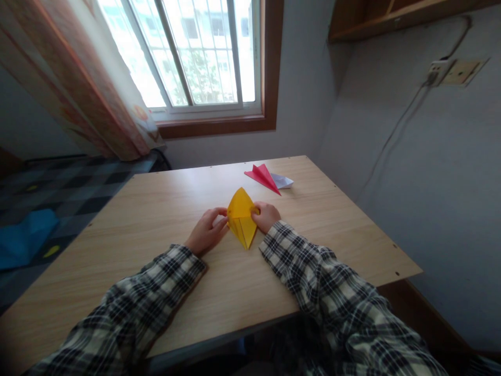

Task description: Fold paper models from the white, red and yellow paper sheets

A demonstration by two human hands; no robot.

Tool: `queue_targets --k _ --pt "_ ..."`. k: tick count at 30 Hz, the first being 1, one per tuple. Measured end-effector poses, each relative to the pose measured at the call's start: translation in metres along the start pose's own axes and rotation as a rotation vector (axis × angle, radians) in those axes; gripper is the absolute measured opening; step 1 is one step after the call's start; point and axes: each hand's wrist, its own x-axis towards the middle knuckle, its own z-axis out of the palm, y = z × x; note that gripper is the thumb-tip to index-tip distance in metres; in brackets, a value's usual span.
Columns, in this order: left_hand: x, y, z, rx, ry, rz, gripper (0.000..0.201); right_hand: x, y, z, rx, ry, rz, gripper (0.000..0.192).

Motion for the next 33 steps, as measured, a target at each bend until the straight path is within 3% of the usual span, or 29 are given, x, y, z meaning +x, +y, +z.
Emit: queue_targets --k 17,23,28,33 --pt "0.002 0.001 -0.002 0.103 -0.053 0.006 0.011 -0.005 -0.001 0.003 0.101 -0.054 -0.085 0.023" --pt "0.002 0.0 -0.001 0.119 -0.059 -0.004 0.016 0.003 0.014 -0.003 0.353 -0.203 -0.126 0.045" --pt "0.001 0.001 0.0 0.058 -0.021 -0.038 0.026 0.01 0.028 -0.006 0.42 -0.308 -0.219 0.036" --pt "-0.001 0.004 0.0 -0.043 -0.009 -0.079 0.022 0.007 0.024 -0.008 0.449 -0.372 -0.203 0.036"
